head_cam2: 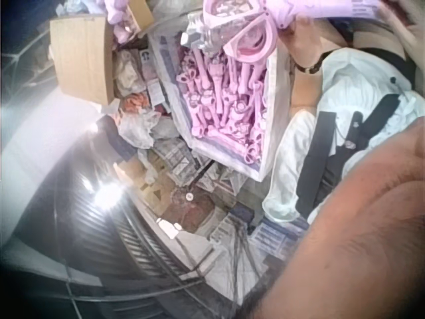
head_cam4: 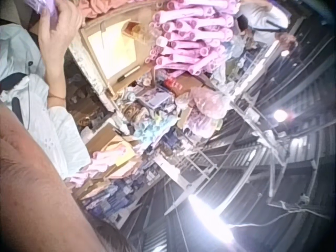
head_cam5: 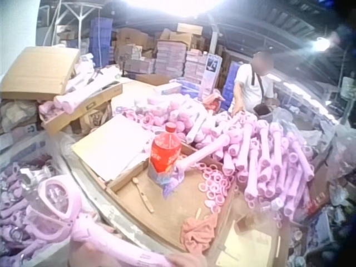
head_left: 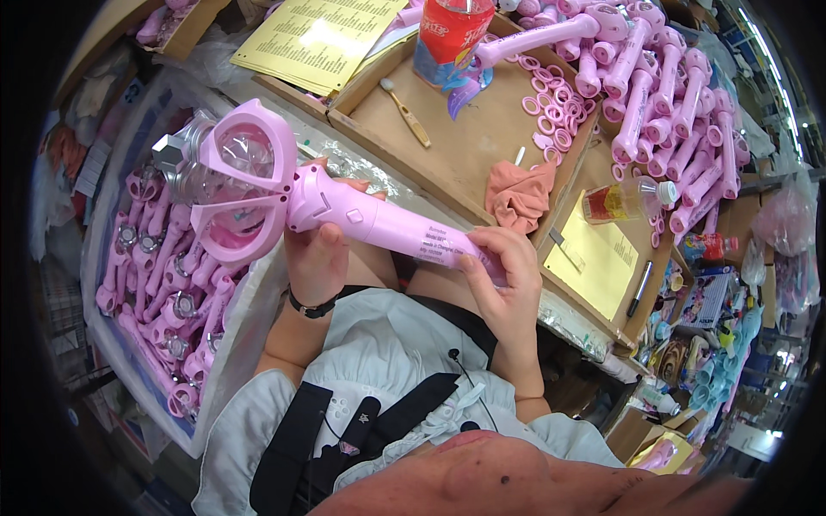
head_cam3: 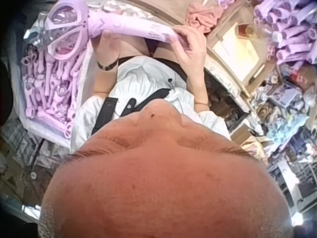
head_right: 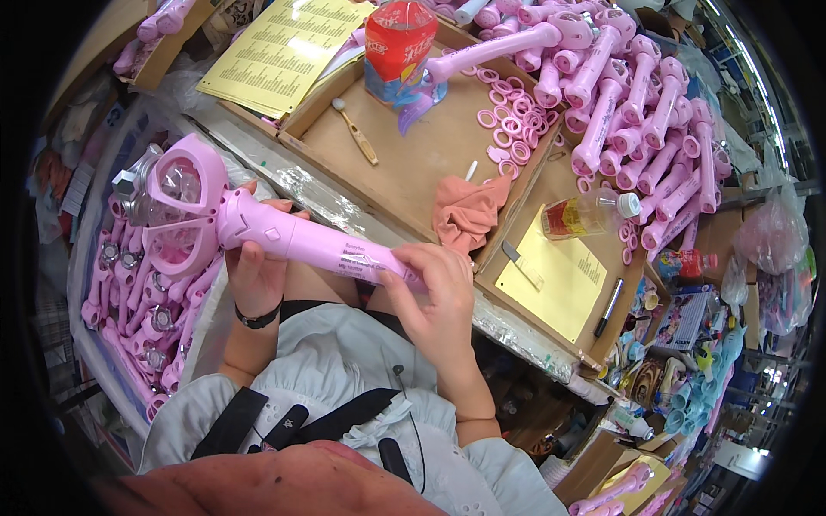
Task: The person assembles pink plastic batons by attaching a clear top piece and a silver crown, then wiping each unit with a cloth. They handle the batons one at a time, rotate them to inspect the assembly, and place them into a bin.
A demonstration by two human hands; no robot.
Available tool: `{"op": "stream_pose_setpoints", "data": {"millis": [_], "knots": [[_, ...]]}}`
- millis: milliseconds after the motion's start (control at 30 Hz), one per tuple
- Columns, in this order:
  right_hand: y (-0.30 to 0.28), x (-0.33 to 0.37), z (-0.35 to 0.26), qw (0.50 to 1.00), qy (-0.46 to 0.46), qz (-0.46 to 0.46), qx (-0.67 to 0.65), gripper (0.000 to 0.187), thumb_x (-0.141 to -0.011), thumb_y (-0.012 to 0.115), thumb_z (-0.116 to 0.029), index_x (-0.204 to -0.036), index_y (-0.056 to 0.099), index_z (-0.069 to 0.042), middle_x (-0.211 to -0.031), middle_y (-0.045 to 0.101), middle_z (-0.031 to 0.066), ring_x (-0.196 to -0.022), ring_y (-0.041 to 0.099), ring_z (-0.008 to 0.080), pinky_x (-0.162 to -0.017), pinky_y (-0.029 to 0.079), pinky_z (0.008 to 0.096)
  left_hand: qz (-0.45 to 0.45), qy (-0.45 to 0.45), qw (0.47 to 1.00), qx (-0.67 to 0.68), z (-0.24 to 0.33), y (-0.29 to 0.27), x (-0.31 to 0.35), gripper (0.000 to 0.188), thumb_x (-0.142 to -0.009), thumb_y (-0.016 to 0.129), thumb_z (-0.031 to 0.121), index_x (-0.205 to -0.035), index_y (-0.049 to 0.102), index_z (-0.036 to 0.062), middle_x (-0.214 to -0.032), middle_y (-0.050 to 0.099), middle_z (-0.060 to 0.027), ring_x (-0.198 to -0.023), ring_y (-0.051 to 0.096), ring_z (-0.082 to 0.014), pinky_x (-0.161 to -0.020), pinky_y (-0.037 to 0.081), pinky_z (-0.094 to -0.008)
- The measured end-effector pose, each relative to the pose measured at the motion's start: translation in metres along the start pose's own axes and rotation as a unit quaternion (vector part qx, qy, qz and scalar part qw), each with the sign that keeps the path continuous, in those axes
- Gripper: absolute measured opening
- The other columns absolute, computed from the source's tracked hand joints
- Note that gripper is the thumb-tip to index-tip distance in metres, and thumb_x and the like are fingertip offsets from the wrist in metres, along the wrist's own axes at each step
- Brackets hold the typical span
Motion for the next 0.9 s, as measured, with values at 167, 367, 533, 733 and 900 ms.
{"op": "stream_pose_setpoints", "data": {"millis": [167,367,533,733,900], "knots": [[0.004,0.006,0.007,0.994,0.032,0.016,-0.106,0.009,-0.080,0.064,0.000,-0.088,0.060,0.000,-0.101,0.058,0.0089,-0.088,0.055,0.0128,-0.075,0.045,0.0231,0.010,-0.006,1.000,-0.018,-0.003,0.002,0.005,0.084,-0.080,0.070,0.037,-0.138,0.020,0.0016,-0.114,0.052,-0.0187,-0.105,0.057,-0.0333,-0.092,0.046,-0.0448],[0.006,0.010,0.019,0.963,0.099,0.047,-0.245,0.005,-0.082,0.063,-0.002,-0.084,0.060,0.001,-0.105,0.054,0.0098,-0.087,0.055,0.0123,-0.073,0.046,0.0227,-0.016,-0.001,0.999,-0.032,-0.007,0.008,0.007,0.083,-0.080,0.070,0.035,-0.138,0.020,0.0033,-0.115,0.052,-0.0183,-0.106,0.057,-0.0339,-0.092,0.046,-0.0452],[-0.001,0.003,0.013,0.995,0.057,0.038,-0.067,0.011,-0.084,0.063,-0.006,-0.092,0.060,0.001,-0.106,0.055,0.0113,-0.088,0.057,0.0158,-0.071,0.049,0.0249,0.024,-0.001,1.000,-0.004,-0.010,0.001,0.010,0.083,-0.080,0.070,0.035,-0.138,0.021,0.0038,-0.115,0.052,-0.0177,-0.108,0.056,-0.0331,-0.093,0.045,-0.0452],[-0.007,0.005,0.022,0.990,0.076,0.069,-0.097,0.014,-0.087,0.060,-0.008,-0.098,0.058,0.000,-0.107,0.055,0.0124,-0.091,0.055,0.0168,-0.076,0.046,0.0261,0.001,0.018,1.000,-0.015,-0.008,0.003,0.011,0.082,-0.081,0.069,0.035,-0.139,0.020,0.0035,-0.116,0.051,-0.0168,-0.110,0.054,-0.0327,-0.095,0.043,-0.0454],[-0.020,0.007,0.034,0.970,0.093,0.138,-0.174,0.019,-0.086,0.061,-0.009,-0.101,0.055,0.001,-0.107,0.053,0.0128,-0.098,0.053,0.0192,-0.084,0.042,0.0265,0.047,0.009,0.999,0.025,-0.008,-0.006,0.010,0.083,-0.079,0.071,0.034,-0.138,0.020,0.0037,-0.116,0.052,-0.0175,-0.107,0.056,-0.0337,-0.094,0.044,-0.0470]]}}
Point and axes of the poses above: each hand's wrist, its own x-axis away from the middle knuckle, its own y-axis out of the palm, z = x × y, the point moved 8 cm from there along -x, towards the middle knuckle
